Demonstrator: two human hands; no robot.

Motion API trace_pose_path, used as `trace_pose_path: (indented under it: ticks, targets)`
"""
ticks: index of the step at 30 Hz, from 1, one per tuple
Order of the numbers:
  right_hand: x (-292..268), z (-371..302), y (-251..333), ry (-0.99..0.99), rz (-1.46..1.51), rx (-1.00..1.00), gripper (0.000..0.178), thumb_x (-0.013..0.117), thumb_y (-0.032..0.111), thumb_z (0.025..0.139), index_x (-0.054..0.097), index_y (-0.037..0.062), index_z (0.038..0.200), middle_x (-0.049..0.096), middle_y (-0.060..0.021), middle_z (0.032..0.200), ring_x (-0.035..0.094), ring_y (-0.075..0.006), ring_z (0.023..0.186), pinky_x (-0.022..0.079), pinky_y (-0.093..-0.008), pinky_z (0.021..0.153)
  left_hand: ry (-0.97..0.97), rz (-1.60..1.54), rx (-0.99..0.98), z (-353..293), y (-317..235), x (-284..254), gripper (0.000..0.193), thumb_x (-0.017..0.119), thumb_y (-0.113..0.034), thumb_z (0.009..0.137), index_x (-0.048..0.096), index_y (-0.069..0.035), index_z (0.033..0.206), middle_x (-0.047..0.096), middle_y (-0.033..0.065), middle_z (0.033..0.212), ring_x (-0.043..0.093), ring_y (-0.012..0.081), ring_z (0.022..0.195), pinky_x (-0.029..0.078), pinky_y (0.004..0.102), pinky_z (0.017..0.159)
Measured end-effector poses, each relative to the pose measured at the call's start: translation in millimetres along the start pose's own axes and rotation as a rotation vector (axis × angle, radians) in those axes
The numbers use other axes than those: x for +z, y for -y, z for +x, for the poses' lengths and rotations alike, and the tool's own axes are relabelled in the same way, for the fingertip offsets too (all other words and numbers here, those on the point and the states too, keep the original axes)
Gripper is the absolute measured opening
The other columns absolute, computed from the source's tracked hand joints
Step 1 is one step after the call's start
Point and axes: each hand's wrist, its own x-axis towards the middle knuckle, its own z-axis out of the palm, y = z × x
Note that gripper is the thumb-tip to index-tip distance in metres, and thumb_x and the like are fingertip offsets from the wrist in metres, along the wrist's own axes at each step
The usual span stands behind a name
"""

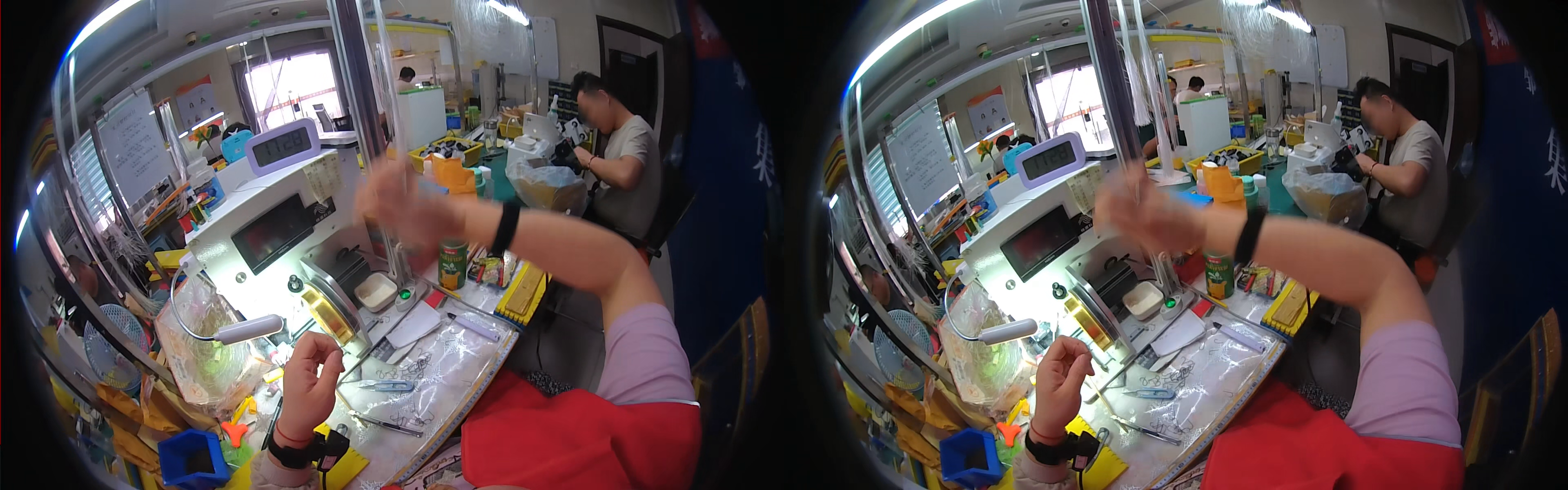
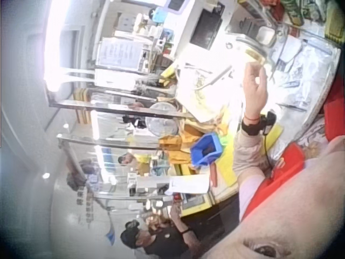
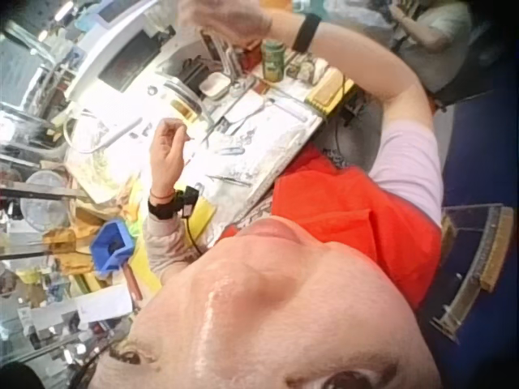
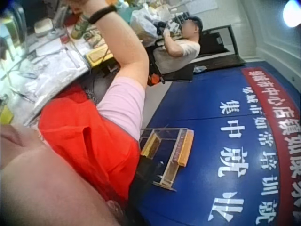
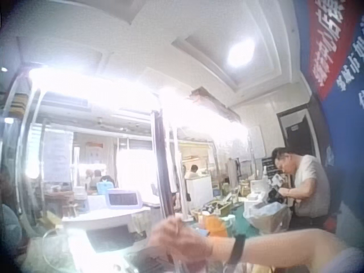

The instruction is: Assembling small electronic or metal components using a machine, glue, and tweezers.

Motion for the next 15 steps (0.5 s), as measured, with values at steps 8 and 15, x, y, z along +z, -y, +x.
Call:
trace_pose_path:
  ticks: [8, 15]
  targets:
    - [34.9, 162.6, -240.4, -0.686, -0.244, 0.881, 0.019, 0.06, 0.014, 0.09, 0.058, 0.0043, 0.105, 0.06, -0.0143, 0.098, 0.058, -0.0269, 0.097, 0.046, -0.0427, 0.085, -0.018, 0.36, 0.289, 0.9, -16.4, 2.8, 0.01, 0.059, 0.006, 0.082, 0.054, 0.001, 0.089, 0.054, 0.0114, 0.092, 0.057, 0.0211, 0.08, 0.047, 0.0288, 0.073]
    - [23.5, 175.5, -286.5, -0.689, -0.204, 0.982, 0.023, 0.054, 0.016, 0.09, 0.058, -0.0006, 0.105, 0.062, -0.0238, 0.097, 0.061, -0.0395, 0.091, 0.049, -0.0445, 0.083, -0.022, 0.459, 0.378, 6.1, -18.9, 5.5, 0.011, 0.055, 0.008, 0.081, 0.048, 0.001, 0.087, 0.057, 0.0167, 0.108, 0.059, 0.0315, 0.102, 0.046, 0.0361, 0.089]
